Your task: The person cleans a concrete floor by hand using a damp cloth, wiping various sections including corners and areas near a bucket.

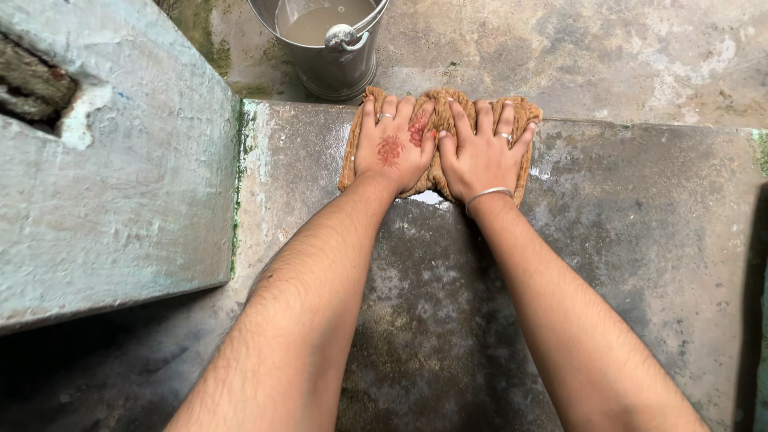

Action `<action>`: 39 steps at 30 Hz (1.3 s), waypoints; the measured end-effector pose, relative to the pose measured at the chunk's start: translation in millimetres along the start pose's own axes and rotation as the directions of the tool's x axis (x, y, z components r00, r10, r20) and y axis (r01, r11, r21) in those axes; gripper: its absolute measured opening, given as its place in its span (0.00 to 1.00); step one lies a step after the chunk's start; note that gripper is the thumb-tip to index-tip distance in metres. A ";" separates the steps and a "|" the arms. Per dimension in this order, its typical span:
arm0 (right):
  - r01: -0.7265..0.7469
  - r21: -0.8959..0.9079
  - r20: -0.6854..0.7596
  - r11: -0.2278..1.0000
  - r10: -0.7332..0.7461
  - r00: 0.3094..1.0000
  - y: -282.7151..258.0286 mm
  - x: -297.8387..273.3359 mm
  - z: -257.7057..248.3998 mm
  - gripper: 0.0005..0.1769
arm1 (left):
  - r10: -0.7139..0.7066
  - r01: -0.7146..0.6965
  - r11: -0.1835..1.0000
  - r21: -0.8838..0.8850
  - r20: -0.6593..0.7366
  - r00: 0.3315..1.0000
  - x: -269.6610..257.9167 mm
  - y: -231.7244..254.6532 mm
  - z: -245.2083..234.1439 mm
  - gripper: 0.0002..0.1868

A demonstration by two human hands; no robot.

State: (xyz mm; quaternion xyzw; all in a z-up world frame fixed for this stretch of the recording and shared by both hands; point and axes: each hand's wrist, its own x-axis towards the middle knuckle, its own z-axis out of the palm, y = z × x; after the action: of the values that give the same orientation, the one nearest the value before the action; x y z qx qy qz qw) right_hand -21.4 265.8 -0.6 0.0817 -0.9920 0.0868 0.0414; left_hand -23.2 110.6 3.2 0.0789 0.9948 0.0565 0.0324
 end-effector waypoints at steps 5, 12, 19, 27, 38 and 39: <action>0.013 -0.067 -0.048 0.998 -0.017 0.999 2.6 22.6 5.5 0.27 | -0.086 0.084 0.996 0.035 0.073 0.994 22.5 -3.2 -2.9 0.28; -0.013 -0.072 -0.005 0.997 0.012 1.000 -0.7 47.3 -0.4 0.25 | -0.106 0.113 0.993 -0.045 0.130 0.986 43.0 -6.5 -15.1 0.25; -0.066 -0.035 0.046 0.997 0.067 0.997 -1.4 75.3 -3.5 0.28 | -0.163 0.200 0.968 -0.154 0.225 0.961 64.2 -9.7 -25.4 0.28; -0.028 -0.037 -0.127 0.999 0.023 0.992 6.2 79.0 9.8 0.27 | -0.174 0.200 0.974 -0.107 0.215 0.961 66.0 -8.7 -25.5 0.31; 0.070 -0.170 -0.301 0.983 -0.119 0.946 13.4 88.9 22.7 0.29 | -0.201 0.221 0.970 -0.101 0.174 0.964 69.0 -8.7 -25.4 0.33; 0.085 -0.155 -0.318 0.984 -0.131 0.939 13.9 89.4 22.5 0.28 | -0.195 0.216 0.970 -0.114 0.169 0.966 70.9 -9.8 -24.6 0.33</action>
State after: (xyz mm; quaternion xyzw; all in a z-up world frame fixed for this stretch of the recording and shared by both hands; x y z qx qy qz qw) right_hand -113.2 261.4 -16.4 0.1176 -0.9689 0.0274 0.2158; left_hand -96.4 109.8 22.5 -0.0229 0.9861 0.1118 0.1210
